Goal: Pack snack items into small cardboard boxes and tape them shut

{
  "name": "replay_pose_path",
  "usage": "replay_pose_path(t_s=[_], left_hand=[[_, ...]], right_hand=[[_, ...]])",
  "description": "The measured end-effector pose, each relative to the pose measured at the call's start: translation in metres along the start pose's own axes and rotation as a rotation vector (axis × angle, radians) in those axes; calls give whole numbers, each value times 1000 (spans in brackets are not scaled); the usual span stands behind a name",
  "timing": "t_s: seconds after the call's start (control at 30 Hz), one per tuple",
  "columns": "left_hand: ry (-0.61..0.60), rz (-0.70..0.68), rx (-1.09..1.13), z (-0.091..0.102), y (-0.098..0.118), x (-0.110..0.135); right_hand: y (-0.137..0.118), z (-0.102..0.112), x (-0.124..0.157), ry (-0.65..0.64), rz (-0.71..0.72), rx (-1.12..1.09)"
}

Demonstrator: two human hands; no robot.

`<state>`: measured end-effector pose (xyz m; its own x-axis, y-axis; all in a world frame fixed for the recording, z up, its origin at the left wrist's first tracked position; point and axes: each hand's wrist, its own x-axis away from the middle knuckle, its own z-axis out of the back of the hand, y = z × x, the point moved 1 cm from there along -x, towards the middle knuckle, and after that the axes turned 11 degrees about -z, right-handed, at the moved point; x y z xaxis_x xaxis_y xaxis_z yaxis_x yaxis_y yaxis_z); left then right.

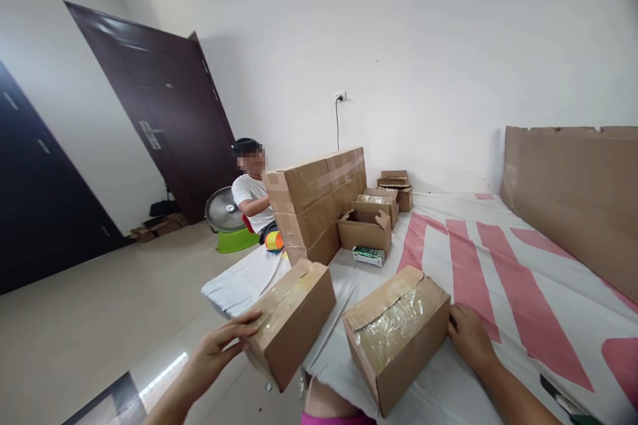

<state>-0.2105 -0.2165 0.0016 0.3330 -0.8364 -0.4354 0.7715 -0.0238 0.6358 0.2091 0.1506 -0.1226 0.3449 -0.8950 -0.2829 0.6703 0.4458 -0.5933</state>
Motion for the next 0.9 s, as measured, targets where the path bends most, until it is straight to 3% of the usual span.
replay_pose_path(t_s=[0.1, 0.23, 0.33, 0.43, 0.5, 0.6, 0.67, 0.77, 0.9], left_hand=[[33, -75, 32, -30, 10, -24], [153, -169, -135, -69, 12, -51], [447, -188, -316, -98, 21, -48], [745, -298, -354, -138, 44, -24], [658, -380, -177, -172, 61, -7], [262, -302, 248, -224, 84, 6], [117, -243, 492, -249, 95, 5], [20, -194, 670, -267, 104, -4], [-19, -203, 674, -272, 108, -11]], right_hand=[[-2, 1, 0, 0, -3, 0], [-4, 4, 2, 9, -4, -6], [-5, 5, 3, 18, -5, -13], [-5, 4, 3, 24, -10, -25], [-5, 4, 2, 25, -17, -33], [-5, 6, 2, 16, -33, -80], [-4, 10, 2, 6, -73, -173], [-1, 16, 4, 3, -165, -367], [3, 21, 3, 14, -310, -536]])
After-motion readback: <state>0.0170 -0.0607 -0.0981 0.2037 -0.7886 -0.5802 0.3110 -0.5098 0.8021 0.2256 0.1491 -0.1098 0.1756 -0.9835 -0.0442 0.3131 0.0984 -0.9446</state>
